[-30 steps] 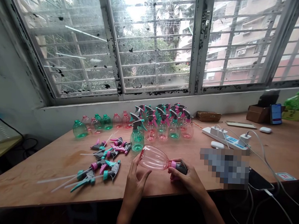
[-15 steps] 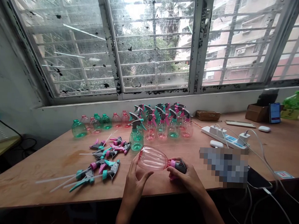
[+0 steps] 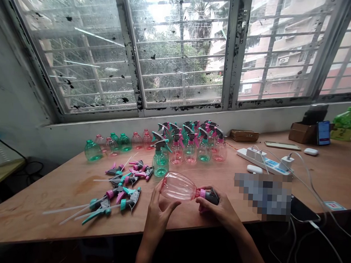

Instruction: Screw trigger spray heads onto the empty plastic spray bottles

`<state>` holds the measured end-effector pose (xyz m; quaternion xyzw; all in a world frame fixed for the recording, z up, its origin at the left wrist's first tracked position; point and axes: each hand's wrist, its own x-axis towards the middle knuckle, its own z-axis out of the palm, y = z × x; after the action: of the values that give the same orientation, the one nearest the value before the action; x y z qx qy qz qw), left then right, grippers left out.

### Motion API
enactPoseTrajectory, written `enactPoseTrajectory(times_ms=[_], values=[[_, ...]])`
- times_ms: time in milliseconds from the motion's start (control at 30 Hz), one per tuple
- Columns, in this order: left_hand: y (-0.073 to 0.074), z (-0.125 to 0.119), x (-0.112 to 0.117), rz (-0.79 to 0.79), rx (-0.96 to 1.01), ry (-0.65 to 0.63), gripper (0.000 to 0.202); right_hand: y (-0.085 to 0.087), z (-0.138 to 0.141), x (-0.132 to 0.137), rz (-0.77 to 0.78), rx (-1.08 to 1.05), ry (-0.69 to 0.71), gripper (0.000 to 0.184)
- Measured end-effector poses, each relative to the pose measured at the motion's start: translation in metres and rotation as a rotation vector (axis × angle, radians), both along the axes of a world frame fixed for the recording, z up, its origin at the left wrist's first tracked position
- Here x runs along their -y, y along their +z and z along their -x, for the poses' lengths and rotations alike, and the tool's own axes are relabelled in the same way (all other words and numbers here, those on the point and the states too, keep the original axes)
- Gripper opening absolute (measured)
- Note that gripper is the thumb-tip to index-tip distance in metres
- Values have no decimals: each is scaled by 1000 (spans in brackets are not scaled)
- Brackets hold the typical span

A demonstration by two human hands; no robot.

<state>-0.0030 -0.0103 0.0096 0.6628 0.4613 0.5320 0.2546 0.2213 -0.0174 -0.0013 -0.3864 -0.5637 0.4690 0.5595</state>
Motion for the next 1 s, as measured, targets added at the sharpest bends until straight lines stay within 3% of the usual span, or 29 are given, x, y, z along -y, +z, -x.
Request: enactPoseTrajectory(times_ms=[133,367,633,833,1000], values=[[0,1,-2,-46,-23,18,68,1,-1,1,19,-31,11,41],[9,-1,6,52,27,-26,67,2,-2,4,-11,-48,30,38],[0,0,-2,5,6,-8,69,7,0,7,-23,-35,-10,40],[6,-1,3,18,16,-16,74,10,0,9,-11,-15,-13,43],[5,-1,5,49,89,-69,65,7,-1,7,-10,-5,7,44]])
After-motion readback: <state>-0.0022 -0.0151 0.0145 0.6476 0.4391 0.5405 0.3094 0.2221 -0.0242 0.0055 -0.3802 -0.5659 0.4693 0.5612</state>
